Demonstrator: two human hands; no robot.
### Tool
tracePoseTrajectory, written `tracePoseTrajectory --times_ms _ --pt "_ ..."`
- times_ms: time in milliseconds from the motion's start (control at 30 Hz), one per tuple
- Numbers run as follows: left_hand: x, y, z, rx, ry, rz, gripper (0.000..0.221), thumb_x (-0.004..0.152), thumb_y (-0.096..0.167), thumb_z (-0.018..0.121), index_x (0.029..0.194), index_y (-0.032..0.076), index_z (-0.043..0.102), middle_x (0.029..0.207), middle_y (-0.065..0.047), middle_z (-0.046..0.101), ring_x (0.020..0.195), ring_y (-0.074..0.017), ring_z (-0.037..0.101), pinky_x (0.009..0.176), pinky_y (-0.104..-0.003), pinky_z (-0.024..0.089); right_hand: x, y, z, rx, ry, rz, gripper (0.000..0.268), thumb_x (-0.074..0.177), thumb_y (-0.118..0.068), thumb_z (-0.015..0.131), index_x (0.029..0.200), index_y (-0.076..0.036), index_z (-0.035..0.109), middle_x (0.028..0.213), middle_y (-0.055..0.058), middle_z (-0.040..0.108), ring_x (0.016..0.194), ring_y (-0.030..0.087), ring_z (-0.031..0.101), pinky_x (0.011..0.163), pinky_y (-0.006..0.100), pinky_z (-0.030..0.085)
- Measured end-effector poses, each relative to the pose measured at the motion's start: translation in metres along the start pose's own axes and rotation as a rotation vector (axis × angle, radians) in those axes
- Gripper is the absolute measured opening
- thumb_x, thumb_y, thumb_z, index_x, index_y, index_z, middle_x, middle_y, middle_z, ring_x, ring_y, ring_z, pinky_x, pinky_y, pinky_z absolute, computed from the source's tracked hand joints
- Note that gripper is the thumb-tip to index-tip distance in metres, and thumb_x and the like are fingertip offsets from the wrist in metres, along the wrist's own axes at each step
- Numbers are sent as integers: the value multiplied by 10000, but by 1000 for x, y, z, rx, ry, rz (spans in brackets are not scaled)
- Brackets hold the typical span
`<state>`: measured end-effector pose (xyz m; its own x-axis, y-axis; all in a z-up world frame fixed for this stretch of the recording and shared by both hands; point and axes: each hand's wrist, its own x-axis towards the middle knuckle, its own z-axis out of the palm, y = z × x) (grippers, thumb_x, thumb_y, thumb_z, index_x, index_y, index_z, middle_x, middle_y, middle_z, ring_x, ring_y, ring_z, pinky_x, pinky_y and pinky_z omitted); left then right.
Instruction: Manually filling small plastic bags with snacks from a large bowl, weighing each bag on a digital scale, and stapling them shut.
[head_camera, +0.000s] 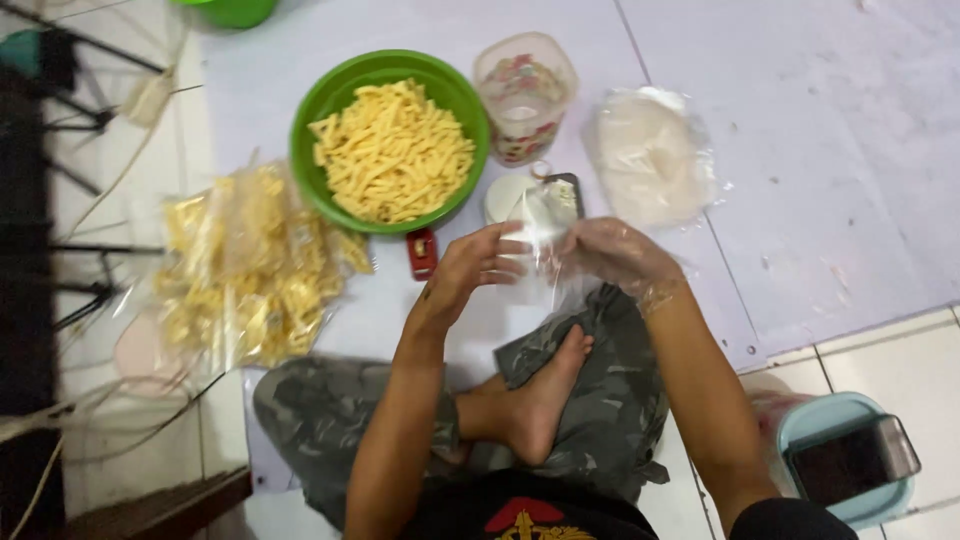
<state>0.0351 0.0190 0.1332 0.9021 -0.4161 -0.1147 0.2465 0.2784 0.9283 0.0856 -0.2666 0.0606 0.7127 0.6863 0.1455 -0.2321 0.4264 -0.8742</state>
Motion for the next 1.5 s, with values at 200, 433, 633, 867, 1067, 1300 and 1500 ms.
tracePoseTrajectory --times_ms 200,433,633,867,1067,1300,1500 --pt "-40 16 -13 149 357 72 304 911 162 788 1128 -45 741 858 -183 762 717 -174 729 743 -366 642 7 -16 62 197 -121 294 903 976 -736 249 1494 -29 467 1388 288 608 1206 507 619 914 651 537" --pt "-85 29 -23 280 464 216 262 867 184 845 1016 -19 776 813 -199 767 774 -225 774 739 -357 645 -20 13 52 344 74 66 1215 744 -838 609 1560 11 315 1448 308 532 1229 554 565 954 735 450" --pt "-104 29 -18 278 456 208 147 914 95 744 1023 -2 764 793 -160 759 753 -158 741 756 -320 634 -18 3 99 -240 650 -79 236 948 -95 738 1069 99 678 875 263 712 777 420 753 731 543 643" --pt "-112 35 -6 274 436 275 233 1012 119 638 1163 -29 736 896 -206 767 816 -196 732 804 -382 633 -20 -27 137 -516 630 -198 159 875 -65 820 925 65 743 715 221 708 659 260 728 659 382 629" --pt "-103 39 1 562 692 435 285 892 216 843 735 58 665 535 -87 598 503 -143 610 531 -263 497 -4 -18 119 -665 679 -242 160 851 -113 870 879 1 760 665 180 705 583 150 656 569 262 554" --pt "-92 12 9 1151 786 421 200 924 324 777 795 170 775 679 -83 738 646 -311 722 612 -392 562 30 -3 171 -937 984 -51 453 801 -263 923 1155 -75 711 903 134 713 799 231 719 678 314 589" --pt "-91 -7 0 809 796 403 100 960 116 712 1004 100 800 809 -118 774 765 -283 750 718 -379 601 43 2 193 -897 949 155 646 944 -141 744 1492 8 436 1134 221 655 1040 343 681 888 436 592"
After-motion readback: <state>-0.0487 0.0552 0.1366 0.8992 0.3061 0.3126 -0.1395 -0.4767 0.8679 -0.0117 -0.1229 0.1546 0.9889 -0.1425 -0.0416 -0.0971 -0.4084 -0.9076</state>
